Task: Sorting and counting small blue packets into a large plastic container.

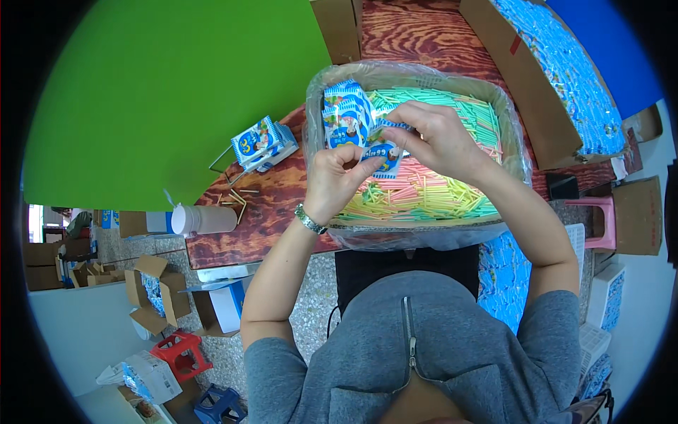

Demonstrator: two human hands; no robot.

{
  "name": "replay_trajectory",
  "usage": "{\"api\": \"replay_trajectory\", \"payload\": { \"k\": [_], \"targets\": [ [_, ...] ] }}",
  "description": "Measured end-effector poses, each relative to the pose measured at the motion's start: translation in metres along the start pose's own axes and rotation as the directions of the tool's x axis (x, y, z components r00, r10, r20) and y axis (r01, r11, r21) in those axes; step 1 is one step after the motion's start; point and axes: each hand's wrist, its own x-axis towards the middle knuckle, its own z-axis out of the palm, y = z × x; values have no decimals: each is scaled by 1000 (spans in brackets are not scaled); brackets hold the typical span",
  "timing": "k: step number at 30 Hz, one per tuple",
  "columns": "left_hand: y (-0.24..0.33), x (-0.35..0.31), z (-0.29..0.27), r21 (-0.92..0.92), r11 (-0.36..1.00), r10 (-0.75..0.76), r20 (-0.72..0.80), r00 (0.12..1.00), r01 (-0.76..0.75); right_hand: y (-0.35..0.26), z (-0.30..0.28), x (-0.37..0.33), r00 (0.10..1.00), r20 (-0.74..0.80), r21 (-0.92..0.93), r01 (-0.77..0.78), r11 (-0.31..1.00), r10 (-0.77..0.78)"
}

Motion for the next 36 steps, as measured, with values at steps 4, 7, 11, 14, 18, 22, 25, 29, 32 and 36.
{"api": "replay_trajectory", "payload": {
  "k": [4, 7, 11, 14, 18, 22, 25, 29, 32, 36],
  "targets": [
    [4, 2, -1, -30, 1000, -11, -31, 999, 10, 3, 4, -7, 1000, -2, 93, 23, 995, -23],
    [4, 2, -7, 56, 996, 73, -113, 991, -67, 1, 6, -12, 986, 53, 375, -164, 912, 155],
    [2, -1, -24, -18, 999, 41, -229, 973, -46, 27, 9, -26, 951, 302, 10, -72, 997, 65],
    [0, 0, -19, -53, 996, 59, -240, 969, -74, 35, 28, -54, 726, 682, -145, 20, 989, 85],
    [-5, 0, -9, -30, 997, 67, -182, 981, -73, 31, 44, -67, 673, 723, -282, 85, 956, 153],
    [-8, 2, -4, -78, 996, 18, -157, 987, -31, 34, 60, -72, 706, 698, -333, 174, 927, 119],
    [-10, 2, -3, -81, 996, 20, -155, 988, -33, 31, 65, -74, 689, 715, -349, 207, 914, 117],
    [-15, 3, -3, -65, 997, 36, -158, 987, -47, 33, 69, -76, 676, 730, -372, 267, 889, 103],
    [-11, 2, -5, -22, 1000, -11, -158, 987, 8, 38, 61, -78, 710, 703, -360, 305, 881, 42],
    [-16, 0, -8, -8, 1000, -7, -197, 980, 6, 36, 30, -60, 778, 627, -379, 265, 886, 36]
  ]
}}
